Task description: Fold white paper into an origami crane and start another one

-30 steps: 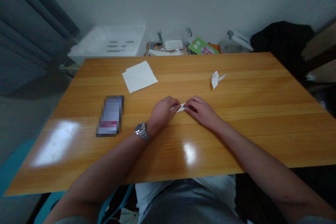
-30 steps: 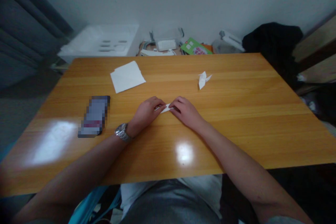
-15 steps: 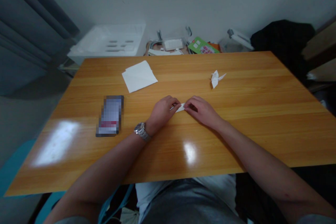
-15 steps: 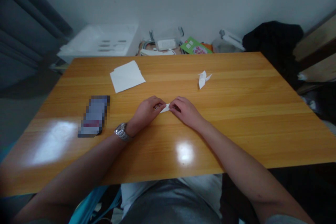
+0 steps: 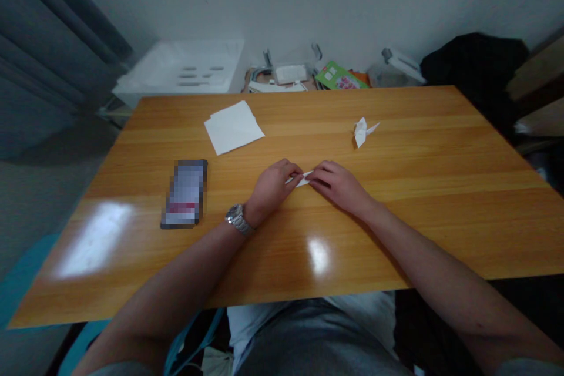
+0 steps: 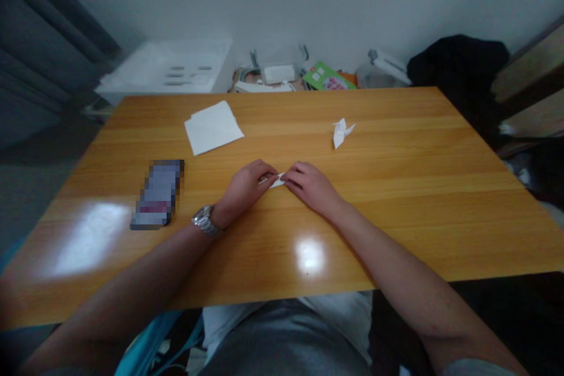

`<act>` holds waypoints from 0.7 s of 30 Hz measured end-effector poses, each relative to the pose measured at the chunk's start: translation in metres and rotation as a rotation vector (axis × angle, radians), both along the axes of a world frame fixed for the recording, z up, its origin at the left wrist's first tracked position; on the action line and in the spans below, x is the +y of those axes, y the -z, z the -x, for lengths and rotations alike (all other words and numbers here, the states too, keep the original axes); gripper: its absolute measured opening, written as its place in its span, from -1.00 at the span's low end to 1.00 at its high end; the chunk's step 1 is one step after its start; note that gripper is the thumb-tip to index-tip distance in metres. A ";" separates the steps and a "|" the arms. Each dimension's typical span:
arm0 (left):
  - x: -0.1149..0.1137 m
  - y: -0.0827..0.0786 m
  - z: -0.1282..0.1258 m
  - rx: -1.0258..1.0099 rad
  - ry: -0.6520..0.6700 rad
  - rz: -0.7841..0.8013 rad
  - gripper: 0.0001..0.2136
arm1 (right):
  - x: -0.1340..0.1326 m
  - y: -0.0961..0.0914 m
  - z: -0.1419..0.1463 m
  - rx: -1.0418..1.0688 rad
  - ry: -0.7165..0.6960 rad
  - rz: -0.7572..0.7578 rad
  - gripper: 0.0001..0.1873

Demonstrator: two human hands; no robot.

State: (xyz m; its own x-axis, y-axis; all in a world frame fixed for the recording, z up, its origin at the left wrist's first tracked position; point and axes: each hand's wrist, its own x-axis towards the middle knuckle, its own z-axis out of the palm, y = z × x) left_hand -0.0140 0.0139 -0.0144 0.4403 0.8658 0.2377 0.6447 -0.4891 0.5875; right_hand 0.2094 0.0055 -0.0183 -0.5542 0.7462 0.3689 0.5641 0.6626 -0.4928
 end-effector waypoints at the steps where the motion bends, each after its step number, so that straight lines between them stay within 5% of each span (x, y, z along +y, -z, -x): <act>1: 0.000 0.000 0.000 0.003 0.001 -0.003 -0.88 | 0.000 0.000 0.000 -0.011 -0.006 -0.011 -0.84; 21: -0.004 -0.004 0.004 0.009 0.106 -0.041 -0.87 | -0.003 -0.001 -0.001 -0.239 -0.013 -0.175 -0.79</act>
State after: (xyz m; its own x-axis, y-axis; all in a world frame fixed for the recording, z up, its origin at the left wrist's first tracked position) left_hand -0.0179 0.0096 -0.0108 0.5311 0.8040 0.2673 0.5933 -0.5782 0.5601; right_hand 0.2107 0.0026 -0.0177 -0.6498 0.6750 0.3493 0.6414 0.7336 -0.2245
